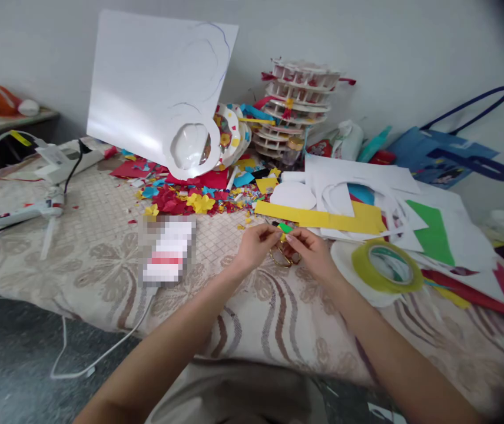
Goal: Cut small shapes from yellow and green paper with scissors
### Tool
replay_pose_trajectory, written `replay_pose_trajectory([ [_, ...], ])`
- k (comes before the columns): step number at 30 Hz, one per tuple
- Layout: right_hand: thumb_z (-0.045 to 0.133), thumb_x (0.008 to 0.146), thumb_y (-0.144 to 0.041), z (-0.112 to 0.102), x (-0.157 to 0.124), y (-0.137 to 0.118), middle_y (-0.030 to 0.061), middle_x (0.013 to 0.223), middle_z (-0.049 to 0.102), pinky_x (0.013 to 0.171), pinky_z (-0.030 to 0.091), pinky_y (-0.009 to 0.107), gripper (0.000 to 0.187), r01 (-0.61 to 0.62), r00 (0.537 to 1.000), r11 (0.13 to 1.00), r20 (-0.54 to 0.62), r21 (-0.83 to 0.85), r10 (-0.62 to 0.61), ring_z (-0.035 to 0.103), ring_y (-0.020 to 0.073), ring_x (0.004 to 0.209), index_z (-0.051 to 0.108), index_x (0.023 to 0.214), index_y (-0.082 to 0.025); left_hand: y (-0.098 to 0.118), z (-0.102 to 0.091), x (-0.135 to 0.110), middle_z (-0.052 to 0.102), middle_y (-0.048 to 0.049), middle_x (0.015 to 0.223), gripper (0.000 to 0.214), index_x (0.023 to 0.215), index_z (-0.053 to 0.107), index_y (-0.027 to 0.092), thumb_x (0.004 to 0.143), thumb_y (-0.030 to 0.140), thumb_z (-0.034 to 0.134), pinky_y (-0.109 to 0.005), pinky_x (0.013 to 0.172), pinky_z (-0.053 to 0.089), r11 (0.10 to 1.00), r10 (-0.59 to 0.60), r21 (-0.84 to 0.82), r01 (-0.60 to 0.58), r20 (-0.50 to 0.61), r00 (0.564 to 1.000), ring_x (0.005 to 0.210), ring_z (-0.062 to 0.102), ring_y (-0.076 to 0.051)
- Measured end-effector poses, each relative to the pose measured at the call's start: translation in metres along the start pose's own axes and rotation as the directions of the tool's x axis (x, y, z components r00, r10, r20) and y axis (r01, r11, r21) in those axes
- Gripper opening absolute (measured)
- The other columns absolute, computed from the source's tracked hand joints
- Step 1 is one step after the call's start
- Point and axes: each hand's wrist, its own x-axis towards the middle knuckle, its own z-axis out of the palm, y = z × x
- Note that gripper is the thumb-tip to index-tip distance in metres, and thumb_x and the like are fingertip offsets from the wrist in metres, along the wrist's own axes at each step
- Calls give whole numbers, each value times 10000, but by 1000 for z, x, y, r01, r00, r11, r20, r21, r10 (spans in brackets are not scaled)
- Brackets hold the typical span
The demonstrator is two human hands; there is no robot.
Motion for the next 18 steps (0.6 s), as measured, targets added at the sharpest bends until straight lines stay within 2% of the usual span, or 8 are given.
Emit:
replay_pose_trajectory([
  [3, 627, 753, -435, 0, 2, -4, -11, 621, 599, 523, 452, 247, 241, 9, 1000, 1000, 6, 3, -9, 554, 124, 542, 584, 785, -200, 6, -1, 1, 624, -21, 667, 156, 793, 645, 125, 724, 264, 625, -240, 617, 480, 993, -47, -111, 46, -11, 999, 600, 573, -105],
  [5, 572, 781, -480, 1, 7, -7, -4, 628, 602, 508, 454, 260, 273, -34, 999, 998, 34, 49, 32, 559, 135, 534, 588, 805, -208, 8, -3, 2, 633, -24, 682, 178, 799, 652, 125, 714, 281, 639, -239, 624, 484, 989, -61, -138, 58, -15, 998, 601, 577, -101],
  [7, 518, 796, -530, 2, 12, -10, -8, 572, 577, 470, 440, 262, 334, -55, 998, 996, 20, 70, 54, 538, 133, 485, 586, 777, -204, 9, -5, 2, 635, -24, 691, 180, 787, 654, 124, 699, 282, 653, -238, 625, 488, 989, -57, -135, 53, -23, 998, 599, 577, -99],
  [11, 602, 764, -462, 4, 17, -11, -35, 553, 540, 466, 399, 229, 279, -2, 996, 1000, 87, 3, 2, 493, 97, 471, 548, 711, -193, 8, -7, 2, 633, -24, 697, 180, 788, 651, 120, 705, 280, 649, -238, 641, 490, 992, -59, -116, 56, -20, 998, 618, 581, -100],
  [14, 597, 772, -444, 4, 12, -8, -41, 548, 531, 462, 375, 223, 268, 21, 999, 999, 33, -31, -20, 476, 90, 468, 540, 709, -190, 7, -4, 1, 628, -25, 691, 204, 792, 638, 118, 729, 312, 630, -229, 615, 482, 995, -78, -66, 77, -13, 997, 598, 573, -95],
  [18, 587, 784, -430, 5, 3, -7, -32, 560, 533, 463, 371, 231, 252, 33, 999, 998, -4, -52, -33, 479, 100, 481, 544, 716, -191, 6, 1, 0, 584, -3, 578, 243, 718, 593, 128, 747, 369, 610, -215, 535, 454, 992, -128, 3, 128, -19, 992, 526, 553, -95],
])
